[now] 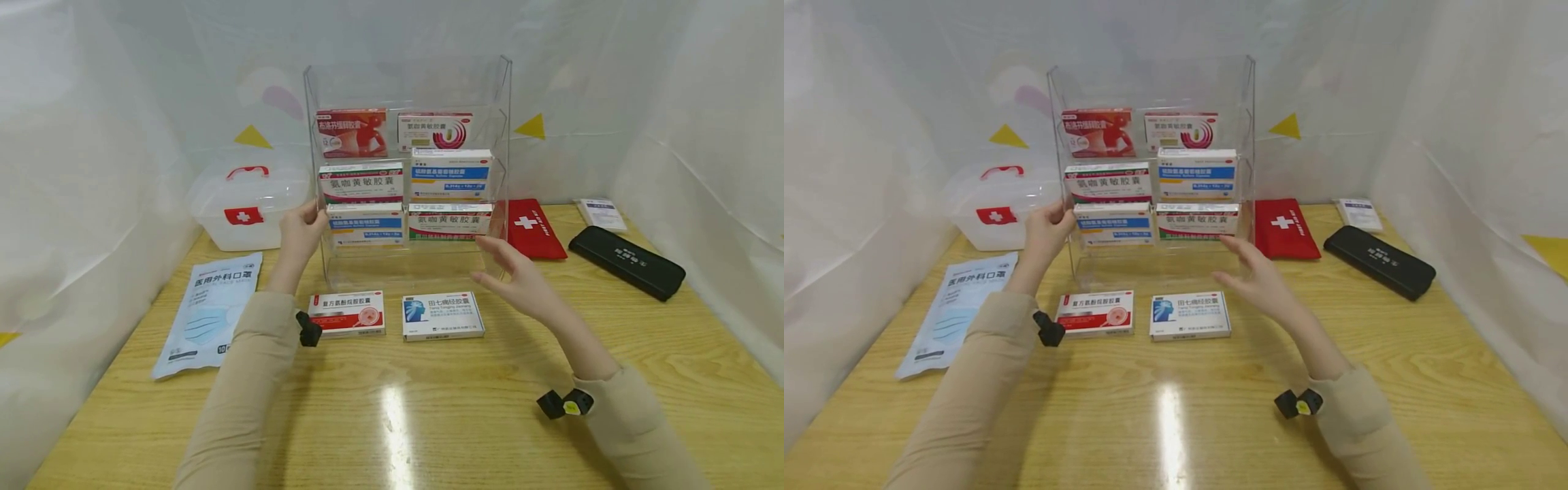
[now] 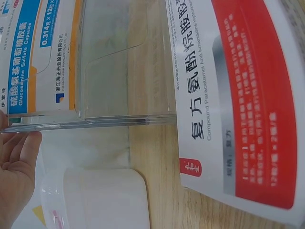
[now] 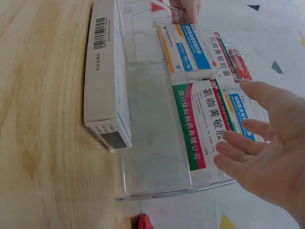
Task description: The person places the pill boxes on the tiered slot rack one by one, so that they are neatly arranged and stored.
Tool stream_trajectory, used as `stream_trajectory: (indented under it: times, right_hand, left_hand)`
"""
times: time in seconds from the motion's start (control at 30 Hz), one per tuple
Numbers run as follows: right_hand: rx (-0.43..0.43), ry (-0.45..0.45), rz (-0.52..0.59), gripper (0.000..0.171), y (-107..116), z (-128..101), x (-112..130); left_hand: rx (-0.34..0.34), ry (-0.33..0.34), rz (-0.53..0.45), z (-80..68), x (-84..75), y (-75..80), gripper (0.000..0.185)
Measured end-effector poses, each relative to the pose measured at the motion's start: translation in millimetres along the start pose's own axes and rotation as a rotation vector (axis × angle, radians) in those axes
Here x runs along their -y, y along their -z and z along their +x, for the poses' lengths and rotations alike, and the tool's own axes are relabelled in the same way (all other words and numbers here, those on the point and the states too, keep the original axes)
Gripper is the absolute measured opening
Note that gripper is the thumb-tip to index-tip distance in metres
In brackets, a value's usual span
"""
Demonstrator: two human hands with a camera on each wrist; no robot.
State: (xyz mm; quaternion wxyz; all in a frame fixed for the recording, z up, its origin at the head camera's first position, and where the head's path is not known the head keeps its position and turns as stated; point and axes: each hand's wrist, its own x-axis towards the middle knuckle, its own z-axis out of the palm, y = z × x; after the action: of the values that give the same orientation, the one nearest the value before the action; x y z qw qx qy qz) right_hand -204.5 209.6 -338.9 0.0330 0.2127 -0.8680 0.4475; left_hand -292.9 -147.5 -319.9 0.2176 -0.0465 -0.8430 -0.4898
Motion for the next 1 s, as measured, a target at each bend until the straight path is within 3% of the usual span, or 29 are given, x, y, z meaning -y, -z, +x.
stream_trajectory:
  times: [0.47, 1.0]
  right_hand:
    - [0.188, 0.007, -0.042, 0.061, -15, -4, -11]
    - [0.282, 0.006, -0.157, 0.072, -25, -3, -29]
  left_hand:
    - [0.014, 0.024, 0.019, -1.8, -3.7, 0.9, 0.036]
    - [0.003, 0.021, 0.019, -0.3, -1.0, 0.0, 0.037]
